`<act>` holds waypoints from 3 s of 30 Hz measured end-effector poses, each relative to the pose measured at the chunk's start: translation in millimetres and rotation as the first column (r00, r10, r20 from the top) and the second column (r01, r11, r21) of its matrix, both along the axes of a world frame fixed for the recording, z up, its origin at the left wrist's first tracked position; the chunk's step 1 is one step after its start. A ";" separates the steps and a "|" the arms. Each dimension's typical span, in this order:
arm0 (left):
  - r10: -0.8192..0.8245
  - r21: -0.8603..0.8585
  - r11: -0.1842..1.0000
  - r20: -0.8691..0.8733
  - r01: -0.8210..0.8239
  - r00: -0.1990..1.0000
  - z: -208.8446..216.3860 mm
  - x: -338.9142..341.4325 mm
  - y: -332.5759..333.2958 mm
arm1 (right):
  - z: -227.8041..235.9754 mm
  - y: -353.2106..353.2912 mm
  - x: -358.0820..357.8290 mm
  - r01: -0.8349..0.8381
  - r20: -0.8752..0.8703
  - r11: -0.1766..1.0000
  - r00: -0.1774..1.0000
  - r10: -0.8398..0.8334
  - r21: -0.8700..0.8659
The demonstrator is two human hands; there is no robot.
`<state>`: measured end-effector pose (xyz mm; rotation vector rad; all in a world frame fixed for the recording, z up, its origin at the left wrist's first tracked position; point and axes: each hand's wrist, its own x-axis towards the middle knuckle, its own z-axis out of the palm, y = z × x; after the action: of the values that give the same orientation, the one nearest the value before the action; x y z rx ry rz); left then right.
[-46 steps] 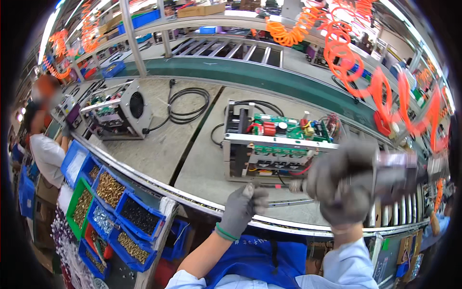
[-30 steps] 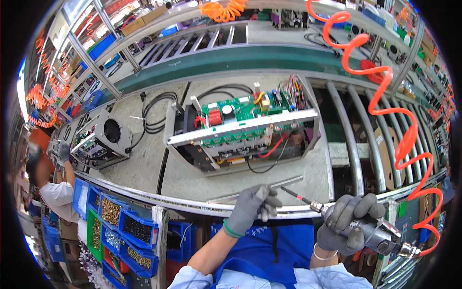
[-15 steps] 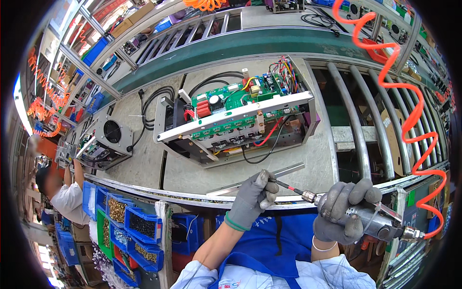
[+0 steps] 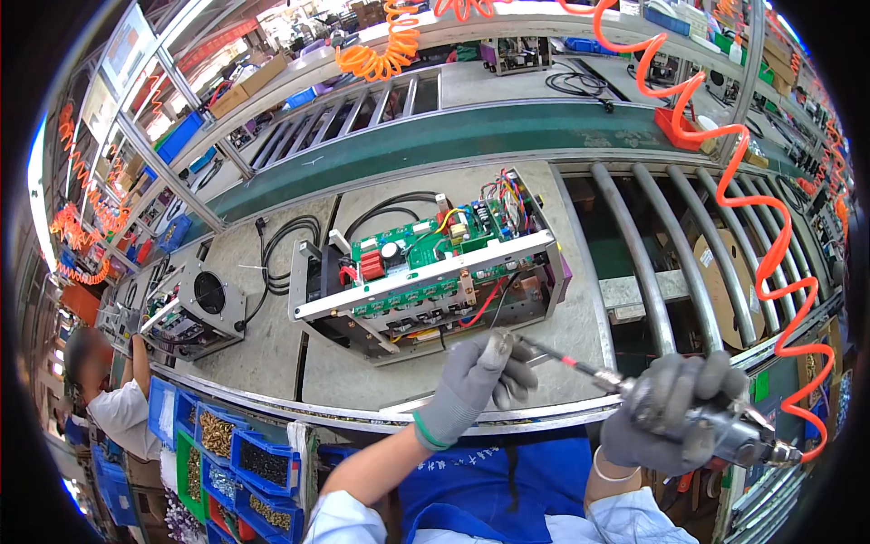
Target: Assembling an electronics unit by installing components and using a power screwdriver.
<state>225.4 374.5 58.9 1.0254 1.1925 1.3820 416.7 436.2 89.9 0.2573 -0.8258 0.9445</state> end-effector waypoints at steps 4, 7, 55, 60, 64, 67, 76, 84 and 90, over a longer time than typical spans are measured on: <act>0.685 0.683 0.725 -0.701 -0.090 0.200 41.9 -36.7 62.3 | 25.0 3.5 19.6 0.069 -0.089 0.992 0.993 -0.078 -0.109; 0.678 0.662 0.722 -0.735 -0.201 0.016 59.5 -53.6 123.5 | 32.1 -0.5 23.9 0.011 -0.073 1.000 0.997 -0.011 -0.005; -0.015 0.196 0.904 -0.874 0.380 0.486 67.1 -62.8 142.3 | 143.2 87.7 -118.0 0.046 0.911 0.999 0.411 -0.034 0.016; -0.011 0.096 0.911 -0.967 0.401 0.255 73.1 -52.1 143.2 | 147.3 107.5 -133.0 -0.005 0.948 1.000 0.319 -0.001 0.002; -0.116 0.047 0.887 -0.941 0.460 0.319 75.0 -53.9 152.5 | 146.9 125.4 -124.2 0.088 0.902 0.990 0.428 0.065 -0.114; -0.178 0.030 0.854 -0.921 0.519 0.346 73.5 -58.8 161.6 | 144.5 137.5 -116.1 0.136 0.813 0.971 0.577 0.083 -0.195; -0.122 0.118 0.818 -0.921 0.563 0.369 63.0 -63.0 167.3 | 136.8 141.5 -111.4 0.133 0.841 0.982 0.540 0.045 -0.137; -0.074 0.177 0.806 -0.916 0.565 0.394 62.3 -65.6 165.8 | 134.3 145.2 -109.2 0.106 0.822 0.984 0.566 0.061 -0.145; -0.026 0.192 0.812 -0.932 0.552 0.362 66.9 -64.9 163.0 | 135.4 138.2 -109.2 0.119 0.865 0.989 0.501 0.013 -0.084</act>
<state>160.5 537.5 125.7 2.4768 1.2700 0.7350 307.5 574.4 225.2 -0.4333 -1.6937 1.0572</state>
